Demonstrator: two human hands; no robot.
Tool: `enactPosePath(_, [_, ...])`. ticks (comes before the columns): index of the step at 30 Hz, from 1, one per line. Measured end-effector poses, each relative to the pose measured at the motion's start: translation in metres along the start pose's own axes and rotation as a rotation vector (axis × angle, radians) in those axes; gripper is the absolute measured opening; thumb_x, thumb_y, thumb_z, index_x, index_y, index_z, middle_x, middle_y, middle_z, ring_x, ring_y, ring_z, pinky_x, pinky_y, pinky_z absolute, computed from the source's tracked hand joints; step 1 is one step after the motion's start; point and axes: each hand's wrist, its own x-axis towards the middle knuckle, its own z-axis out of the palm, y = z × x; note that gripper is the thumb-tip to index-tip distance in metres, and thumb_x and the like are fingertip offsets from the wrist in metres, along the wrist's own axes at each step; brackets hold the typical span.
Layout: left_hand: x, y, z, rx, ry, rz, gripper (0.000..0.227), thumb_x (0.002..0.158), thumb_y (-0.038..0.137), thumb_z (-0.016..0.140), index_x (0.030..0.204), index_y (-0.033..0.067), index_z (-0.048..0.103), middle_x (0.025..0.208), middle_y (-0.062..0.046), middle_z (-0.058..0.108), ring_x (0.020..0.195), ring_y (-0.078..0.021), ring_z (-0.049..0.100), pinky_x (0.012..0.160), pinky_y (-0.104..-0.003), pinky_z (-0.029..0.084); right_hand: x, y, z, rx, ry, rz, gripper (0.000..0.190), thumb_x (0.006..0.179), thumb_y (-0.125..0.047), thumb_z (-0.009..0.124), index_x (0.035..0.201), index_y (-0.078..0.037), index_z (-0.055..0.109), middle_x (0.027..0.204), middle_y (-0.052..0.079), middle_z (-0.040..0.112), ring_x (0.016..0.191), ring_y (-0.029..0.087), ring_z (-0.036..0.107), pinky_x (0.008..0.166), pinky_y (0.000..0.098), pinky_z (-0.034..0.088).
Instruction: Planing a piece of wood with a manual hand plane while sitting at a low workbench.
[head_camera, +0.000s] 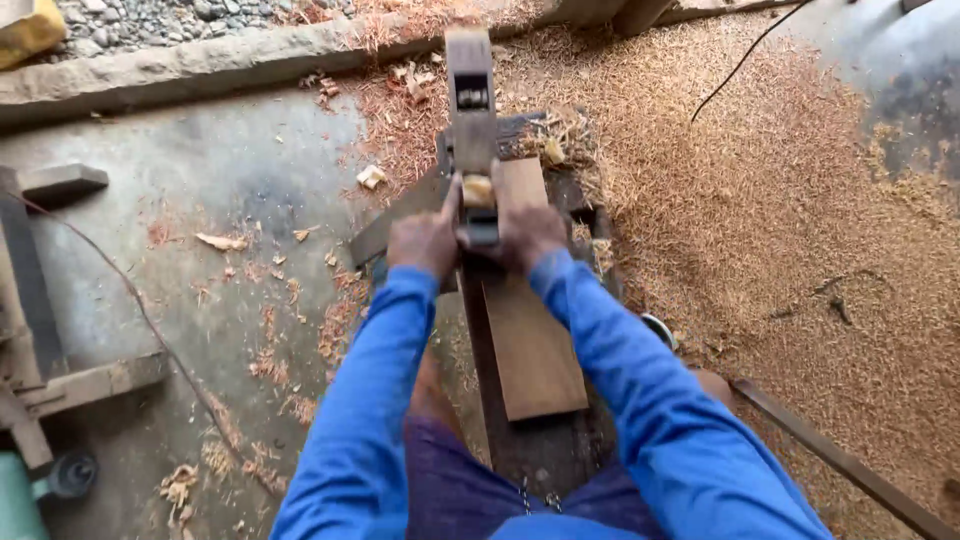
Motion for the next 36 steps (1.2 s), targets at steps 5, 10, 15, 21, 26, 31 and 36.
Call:
enactPosePath(5, [-0.189,0.056,0.009,-0.026,-0.192,0.015,0.088,0.090,0.022,0.060,0.168,0.0172,0.019,0.078,-0.012,0.075,0.067,-0.0296,0.072,0.062,-0.047,0.056,-0.186,-0.035,-0.004,0.073,-0.147,0.045,0.121,0.077,-0.073,0.071,0.161,-0.004,0.020,0.061,0.017,0.067,0.050,0.036,0.067,0.045,0.0528,0.054])
enactPosePath(10, [-0.327,0.094,0.043,-0.160,-0.360,0.076,0.101,0.078,0.025,0.070,0.162,0.0082,0.016,0.078,-0.012,0.071,0.066,-0.0275,0.072,0.059,-0.044,0.059,-0.326,-0.054,-0.005,0.251,-0.288,-0.059,0.132,0.072,-0.079,0.073,0.152,0.010,0.018,0.059,0.016,0.066,0.043,0.031,0.065,0.046,0.0450,0.055])
enactPosePath(15, [-0.212,0.066,0.018,-0.130,0.017,0.024,0.091,0.078,0.015,0.066,0.161,0.0181,0.029,0.088,-0.016,0.072,0.074,-0.0318,0.072,0.065,-0.040,0.058,-0.198,-0.029,-0.011,0.156,-0.213,-0.066,0.106,0.081,-0.055,0.069,0.159,0.002,0.025,0.061,0.016,0.067,0.045,0.031,0.065,0.046,0.0481,0.055])
enactPosePath(21, [0.094,-0.021,-0.010,0.018,0.013,-0.040,0.080,0.093,0.028,0.061,0.163,0.0277,0.023,0.090,-0.014,0.074,0.080,-0.0324,0.073,0.070,-0.049,0.058,0.100,0.020,-0.006,0.027,-0.122,0.031,0.117,0.077,-0.084,0.063,0.161,-0.011,0.028,0.079,0.022,0.074,0.069,0.042,0.072,0.062,0.0556,0.058])
enactPosePath(26, [0.133,-0.025,-0.003,-0.038,-0.160,-0.109,0.072,0.101,0.044,0.057,0.164,0.0333,0.023,0.106,-0.017,0.075,0.096,-0.0353,0.074,0.086,-0.052,0.057,0.132,0.043,0.013,-0.097,-0.164,-0.037,0.110,0.080,-0.096,0.056,0.159,-0.024,0.035,0.083,0.025,0.073,0.076,0.041,0.073,0.067,0.0546,0.058])
enactPosePath(31, [0.044,0.006,-0.019,-0.006,-0.031,-0.055,0.073,0.099,0.028,0.056,0.165,0.0347,0.025,0.088,-0.015,0.075,0.076,-0.0322,0.075,0.066,-0.048,0.062,0.047,0.019,-0.010,-0.035,-0.073,0.007,0.127,0.074,-0.092,0.061,0.164,-0.009,0.024,0.073,0.022,0.072,0.062,0.037,0.071,0.057,0.0514,0.057])
enactPosePath(36, [-0.145,0.058,0.024,0.089,0.094,0.082,0.077,0.090,0.017,0.058,0.161,0.0266,0.032,0.069,-0.008,0.070,0.064,-0.0294,0.071,0.078,-0.046,0.058,-0.155,-0.007,-0.005,0.109,0.042,-0.008,0.123,0.074,-0.079,0.069,0.160,-0.003,0.024,0.074,0.018,0.072,0.055,0.034,0.069,0.050,0.0491,0.057])
